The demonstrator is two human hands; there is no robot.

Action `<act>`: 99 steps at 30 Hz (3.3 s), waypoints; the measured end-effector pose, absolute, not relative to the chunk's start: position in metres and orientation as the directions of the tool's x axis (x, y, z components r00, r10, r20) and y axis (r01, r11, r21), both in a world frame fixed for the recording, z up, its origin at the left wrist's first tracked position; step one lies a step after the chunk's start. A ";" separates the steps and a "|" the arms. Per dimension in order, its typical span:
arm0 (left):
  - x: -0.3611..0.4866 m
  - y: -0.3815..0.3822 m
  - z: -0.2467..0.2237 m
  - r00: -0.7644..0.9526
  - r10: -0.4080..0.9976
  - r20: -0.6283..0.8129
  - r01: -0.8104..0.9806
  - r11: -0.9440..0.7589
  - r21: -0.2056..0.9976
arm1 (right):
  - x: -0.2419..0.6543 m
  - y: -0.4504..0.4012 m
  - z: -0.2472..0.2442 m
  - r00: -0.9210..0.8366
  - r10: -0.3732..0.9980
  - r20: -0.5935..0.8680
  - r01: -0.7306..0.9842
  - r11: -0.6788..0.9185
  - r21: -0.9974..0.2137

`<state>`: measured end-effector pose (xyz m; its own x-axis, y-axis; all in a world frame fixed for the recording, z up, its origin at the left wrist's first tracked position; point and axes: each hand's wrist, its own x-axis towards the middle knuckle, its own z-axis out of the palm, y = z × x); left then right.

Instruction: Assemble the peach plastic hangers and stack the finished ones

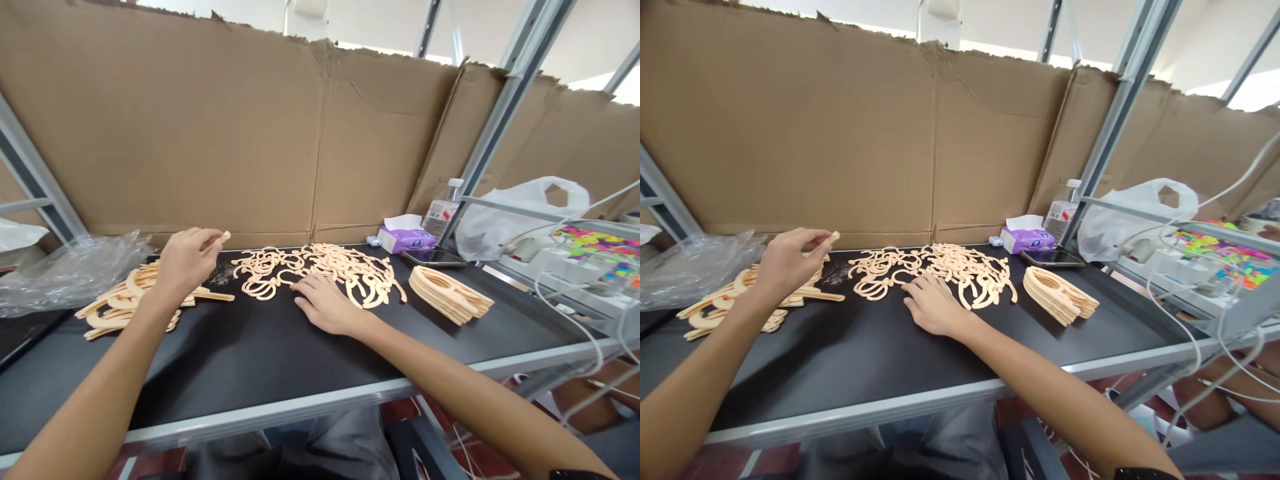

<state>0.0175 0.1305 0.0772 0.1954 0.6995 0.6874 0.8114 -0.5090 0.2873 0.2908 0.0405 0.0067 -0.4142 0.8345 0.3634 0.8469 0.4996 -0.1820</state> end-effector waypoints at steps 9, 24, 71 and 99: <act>0.034 0.127 0.086 -0.101 0.740 0.665 0.214 -0.637 0.741 | 0.291 0.042 0.006 -0.424 0.811 0.404 0.833 0.524 -0.178; 0.072 0.103 0.060 0.492 0.853 0.178 -0.176 -0.103 0.979 | 0.292 0.045 0.001 -0.435 0.770 0.467 0.809 0.562 -0.173; 0.074 0.092 0.054 0.754 0.656 0.043 0.047 -0.119 0.992 | 0.300 0.054 0.008 -0.037 0.843 0.537 0.798 0.349 -0.491; 0.084 0.099 0.040 0.707 0.694 0.137 0.327 -0.493 0.806 | 0.292 0.054 0.015 -0.040 0.969 0.245 -0.087 0.241 -0.967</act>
